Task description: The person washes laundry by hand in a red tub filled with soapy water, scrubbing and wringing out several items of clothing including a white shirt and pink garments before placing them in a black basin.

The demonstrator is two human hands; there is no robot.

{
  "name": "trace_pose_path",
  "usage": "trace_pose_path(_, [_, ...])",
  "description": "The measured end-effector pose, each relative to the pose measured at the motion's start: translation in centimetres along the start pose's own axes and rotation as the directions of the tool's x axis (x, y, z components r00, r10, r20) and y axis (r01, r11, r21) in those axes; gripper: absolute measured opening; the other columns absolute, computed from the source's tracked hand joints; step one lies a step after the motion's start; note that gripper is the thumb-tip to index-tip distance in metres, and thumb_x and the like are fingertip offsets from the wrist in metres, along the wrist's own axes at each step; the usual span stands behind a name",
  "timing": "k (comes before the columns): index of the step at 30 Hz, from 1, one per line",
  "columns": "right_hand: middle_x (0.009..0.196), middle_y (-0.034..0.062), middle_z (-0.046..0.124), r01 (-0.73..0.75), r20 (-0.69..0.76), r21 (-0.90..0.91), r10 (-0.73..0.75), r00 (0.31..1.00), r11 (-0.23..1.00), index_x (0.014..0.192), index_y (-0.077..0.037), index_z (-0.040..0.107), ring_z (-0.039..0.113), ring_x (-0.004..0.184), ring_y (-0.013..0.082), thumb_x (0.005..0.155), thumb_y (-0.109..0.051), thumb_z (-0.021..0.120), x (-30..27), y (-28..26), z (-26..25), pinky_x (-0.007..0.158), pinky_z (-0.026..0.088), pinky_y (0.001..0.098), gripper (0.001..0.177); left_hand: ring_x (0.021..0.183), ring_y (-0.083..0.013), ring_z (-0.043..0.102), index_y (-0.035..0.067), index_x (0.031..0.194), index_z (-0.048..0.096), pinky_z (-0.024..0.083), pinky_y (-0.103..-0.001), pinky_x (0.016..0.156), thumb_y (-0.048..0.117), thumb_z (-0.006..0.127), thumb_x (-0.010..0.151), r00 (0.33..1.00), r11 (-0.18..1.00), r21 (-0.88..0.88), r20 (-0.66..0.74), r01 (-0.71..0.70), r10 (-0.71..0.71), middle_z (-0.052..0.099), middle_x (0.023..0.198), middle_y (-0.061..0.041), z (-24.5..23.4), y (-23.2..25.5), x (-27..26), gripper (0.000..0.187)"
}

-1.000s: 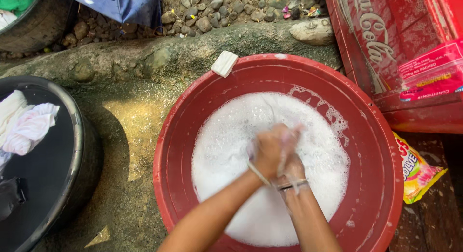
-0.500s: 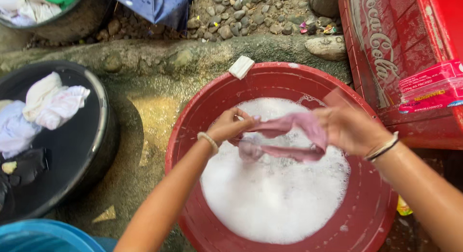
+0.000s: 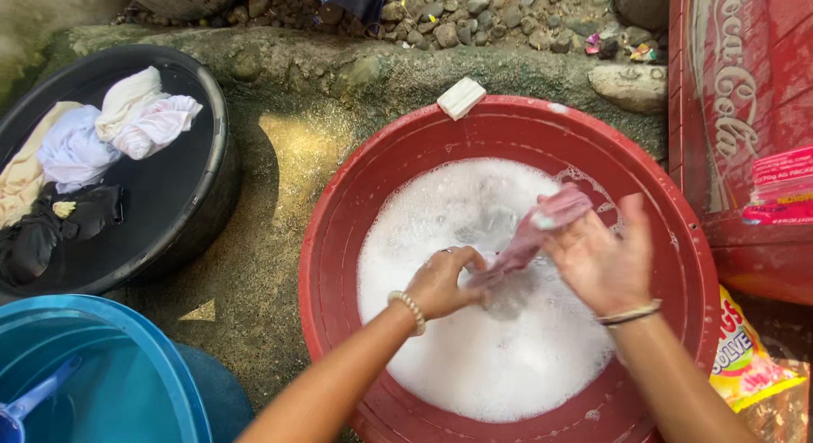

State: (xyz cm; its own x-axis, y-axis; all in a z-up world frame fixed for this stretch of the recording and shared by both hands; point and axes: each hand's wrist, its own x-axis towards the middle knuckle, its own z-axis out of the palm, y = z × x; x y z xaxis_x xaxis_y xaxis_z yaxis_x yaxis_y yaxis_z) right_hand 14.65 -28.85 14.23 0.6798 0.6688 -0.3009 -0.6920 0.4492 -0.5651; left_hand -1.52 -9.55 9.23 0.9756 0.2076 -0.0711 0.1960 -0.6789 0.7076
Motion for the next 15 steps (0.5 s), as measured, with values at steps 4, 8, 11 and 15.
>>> trace_pose_path(4, [0.142,0.0257,0.054,-0.220,0.081,-0.378,0.269,0.960,0.899,0.142,0.001,0.043,0.057,0.129,0.0343,0.094,-0.066,0.047,2.4,3.4,-1.4,0.105,0.045,0.0499,0.082,0.089,-0.0213,0.074,0.006,0.101,0.079,0.058,-0.035,0.084,0.031,0.065,0.091,0.901,0.822,-0.394,0.044,0.412,-0.431,0.079,0.095,-0.012,4.4,-2.1,3.2,0.030])
trace_pose_path(8, [0.146,0.0236,0.057,-0.083,0.238,-0.533,0.243,0.940,0.842,0.136,-0.005,0.042,0.058,0.133,0.0311,0.089,-0.068,0.050,-0.5,0.9,-1.9,0.112,0.045,0.0471,0.079,0.099,-0.0126,0.068,0.004,0.109,0.071,0.055,-0.029,0.090,0.033,0.070,0.095,0.989,0.577,-0.810,0.019,0.103,-0.150,0.075,0.105,-0.006,6.0,-3.3,4.4,0.032])
trace_pose_path(11, [0.151,0.0273,0.052,0.141,0.424,-0.592,0.158,0.892,0.793,0.152,-0.016,0.031,0.058,0.133,0.0344,0.092,-0.066,0.055,-1.0,-3.2,-0.7,0.112,0.046,0.0490,0.081,0.099,-0.0087,0.069,0.006,0.114,0.072,0.054,-0.025,0.091,0.035,0.069,0.097,0.980,0.585,-0.793,0.200,0.171,-0.014,0.075,0.107,-0.004,6.2,-2.7,5.0,0.034])
trace_pose_path(15, [0.151,0.0279,0.054,0.149,0.307,-0.474,0.004,0.952,0.868,0.124,0.005,0.035,0.060,0.131,0.0330,0.092,-0.061,0.060,-1.3,-5.5,-0.6,0.113,0.046,0.0467,0.077,0.080,-0.0116,0.065,0.001,0.105,0.076,0.052,-0.029,0.073,0.031,0.071,0.098,0.985,0.661,-0.738,0.171,0.133,-0.007,0.073,0.091,-0.007,6.7,-0.6,5.9,0.031])
